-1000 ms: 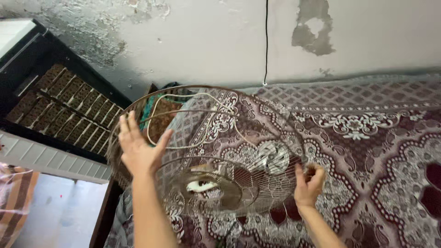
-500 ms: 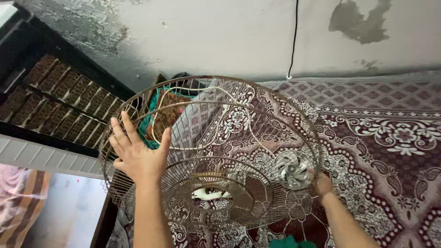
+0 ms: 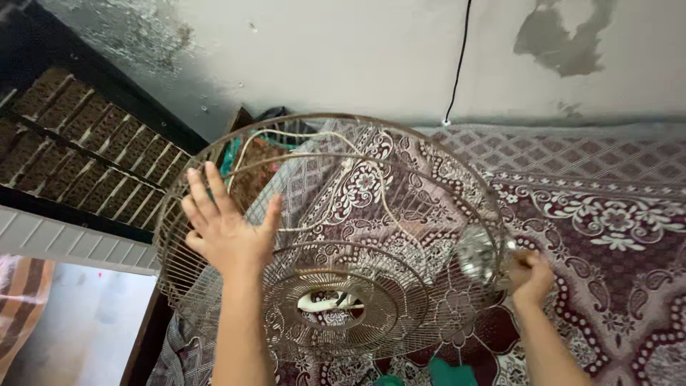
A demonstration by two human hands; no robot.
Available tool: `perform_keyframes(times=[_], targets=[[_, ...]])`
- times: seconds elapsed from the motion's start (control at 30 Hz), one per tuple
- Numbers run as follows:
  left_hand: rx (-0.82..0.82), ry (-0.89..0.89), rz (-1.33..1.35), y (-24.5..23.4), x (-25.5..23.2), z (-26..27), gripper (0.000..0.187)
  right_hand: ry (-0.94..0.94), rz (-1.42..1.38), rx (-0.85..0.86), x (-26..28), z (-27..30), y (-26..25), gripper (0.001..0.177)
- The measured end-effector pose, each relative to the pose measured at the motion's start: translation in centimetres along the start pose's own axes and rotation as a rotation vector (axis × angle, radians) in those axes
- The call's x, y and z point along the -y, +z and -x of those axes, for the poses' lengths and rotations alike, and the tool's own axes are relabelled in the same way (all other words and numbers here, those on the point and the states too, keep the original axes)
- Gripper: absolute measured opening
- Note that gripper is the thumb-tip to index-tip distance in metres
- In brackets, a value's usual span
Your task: The person assembles a standing electric fan by attaching the front and rear wire cages to the fan head and securing them. The person handles the fan blades, cage halves, and central hub, then positions the assembled fan upright.
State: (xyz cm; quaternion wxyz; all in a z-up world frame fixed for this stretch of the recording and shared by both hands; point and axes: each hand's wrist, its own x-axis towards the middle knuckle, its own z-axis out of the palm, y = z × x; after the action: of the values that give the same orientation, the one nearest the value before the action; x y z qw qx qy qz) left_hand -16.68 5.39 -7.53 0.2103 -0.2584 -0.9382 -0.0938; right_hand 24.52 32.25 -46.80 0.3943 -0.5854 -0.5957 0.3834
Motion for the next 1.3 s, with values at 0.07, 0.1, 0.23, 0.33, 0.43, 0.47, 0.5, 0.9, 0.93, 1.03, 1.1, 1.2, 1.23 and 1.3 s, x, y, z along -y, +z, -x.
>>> perform_keyframes(times=[0.07,0.1,0.23,0.33,0.43,0.47,0.5,0.9,0.93,1.03,1.1,1.2,1.23,1.3], targets=[[0.047,-0.014,0.025,-0.6,-0.9,0.2,0.115,-0.147,0.097,-0.193,2.9,-0.9,-1.8,0.022],[0.07,-0.02,0.038,-0.9,-1.5,0.3,0.116,-0.216,0.117,-0.266,4.9,-1.5,-3.0,0.019],[0.178,0.002,0.062,-2.7,-2.9,1.1,0.112,-0.294,-0.029,-0.482,14.1,-2.7,-8.5,0.02],[0.21,0.083,0.068,-4.5,-3.5,1.0,0.11,-0.374,-0.269,-0.477,21.3,-2.0,-12.5,0.028],[0.261,0.128,0.043,-6.4,-5.2,1.8,0.114,-0.483,-0.237,-0.447,28.1,1.1,-15.0,0.021],[0.267,0.136,0.038,-7.0,-6.0,2.5,0.116,-0.501,-0.182,-0.437,30.0,2.6,-15.3,0.018],[0.273,0.145,0.034,-7.5,-6.8,3.2,0.118,-0.459,-0.242,-0.367,32.0,3.9,-15.2,0.017],[-0.198,0.401,0.083,-9.1,-9.2,10.1,0.105,-0.178,-0.575,0.055,33.9,10.9,-13.2,0.03],[-0.207,0.408,0.137,-9.2,-9.1,10.6,0.103,-0.086,-0.574,0.123,32.5,10.6,-13.2,0.027],[-0.195,0.437,0.285,-9.7,-8.3,12.2,0.101,0.172,-0.701,0.329,27.8,9.8,-12.6,0.024],[-0.15,0.452,0.374,-10.0,-7.7,12.7,0.101,0.41,-0.714,0.432,24.5,11.6,-12.8,0.028],[-0.233,0.438,0.336,-10.6,-7.6,13.1,0.101,0.704,-0.634,0.512,22.9,13.7,-12.9,0.032],[-0.205,0.437,0.34,-10.7,-7.3,13.5,0.103,0.732,-0.639,0.528,22.8,14.9,-12.9,0.032],[-0.16,0.44,0.354,-10.9,-7.3,13.6,0.105,0.786,-0.628,0.568,23.8,17.2,-12.5,0.032]])
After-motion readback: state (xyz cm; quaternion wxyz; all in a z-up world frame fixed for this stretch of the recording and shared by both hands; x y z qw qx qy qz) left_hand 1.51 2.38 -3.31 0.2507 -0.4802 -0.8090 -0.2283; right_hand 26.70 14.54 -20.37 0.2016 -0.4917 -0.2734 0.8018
